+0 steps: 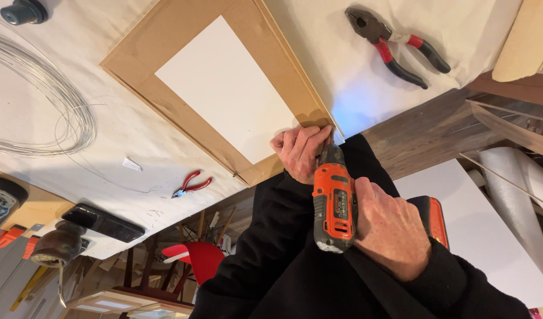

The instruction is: Attaching a hanging wire to the back of a picture frame using a drill and pliers.

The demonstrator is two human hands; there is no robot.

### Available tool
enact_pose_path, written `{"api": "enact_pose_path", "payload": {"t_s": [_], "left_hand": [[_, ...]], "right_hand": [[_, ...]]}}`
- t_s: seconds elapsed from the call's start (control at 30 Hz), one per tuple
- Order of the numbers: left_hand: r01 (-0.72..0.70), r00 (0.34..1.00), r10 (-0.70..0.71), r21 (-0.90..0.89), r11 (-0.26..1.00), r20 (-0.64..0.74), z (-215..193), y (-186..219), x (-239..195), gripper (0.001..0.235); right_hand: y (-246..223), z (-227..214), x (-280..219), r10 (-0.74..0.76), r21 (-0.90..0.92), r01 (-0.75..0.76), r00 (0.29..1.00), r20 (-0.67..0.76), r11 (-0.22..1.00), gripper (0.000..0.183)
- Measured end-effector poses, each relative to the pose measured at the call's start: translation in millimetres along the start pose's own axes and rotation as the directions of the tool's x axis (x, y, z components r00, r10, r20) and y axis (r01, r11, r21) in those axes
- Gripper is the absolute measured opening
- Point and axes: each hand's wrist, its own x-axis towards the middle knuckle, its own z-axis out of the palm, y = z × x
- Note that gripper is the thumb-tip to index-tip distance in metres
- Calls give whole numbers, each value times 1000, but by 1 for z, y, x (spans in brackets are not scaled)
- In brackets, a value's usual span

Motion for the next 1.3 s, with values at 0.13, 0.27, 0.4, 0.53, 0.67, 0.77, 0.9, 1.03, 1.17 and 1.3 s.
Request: {"api": "enact_pose_path", "payload": {"t_s": [0.13,0.27,0.4,0.53,0.67,0.77,0.9,1.03,1.17,1.3], "left_hand": [[13,1000,-13,-6,1000,-19,0,2,-2,31],[20,998,-21,-12,1000,-59,3,3,-1,31],[17,999,-18,-15,1000,-37,0,2,0,30],[21,999,-21,-20,1000,-24,-1,2,1,28],[23,999,-23,-9,1000,-33,-1,4,0,27],[2,1000,-2,-6,1000,-16,-1,0,-2,27],[24,999,-24,-7,1000,-30,-1,5,1,27],[18,999,-18,0,1000,-35,-1,4,0,27],[19,999,-19,0,1000,-39,0,4,1,27],[11,999,-11,0,1000,-40,-1,4,1,25]], "right_hand": [[-2,0,-1,29,-57,-27,999,35,998,39],[-3,-3,0,30,-47,-28,999,43,999,37],[-8,-8,-1,70,-71,-65,995,74,995,39],[-9,-9,0,51,-19,-51,998,35,999,38],[-12,-14,1,85,-35,-82,992,90,996,47],[-8,-12,1,68,-53,-64,995,73,997,42],[-9,-14,1,69,-35,-67,995,78,997,45],[-8,-14,1,58,-47,-54,996,71,997,42],[-11,-18,2,47,-62,-43,997,66,997,43],[-16,-21,1,92,-75,-86,992,82,993,44]]}}
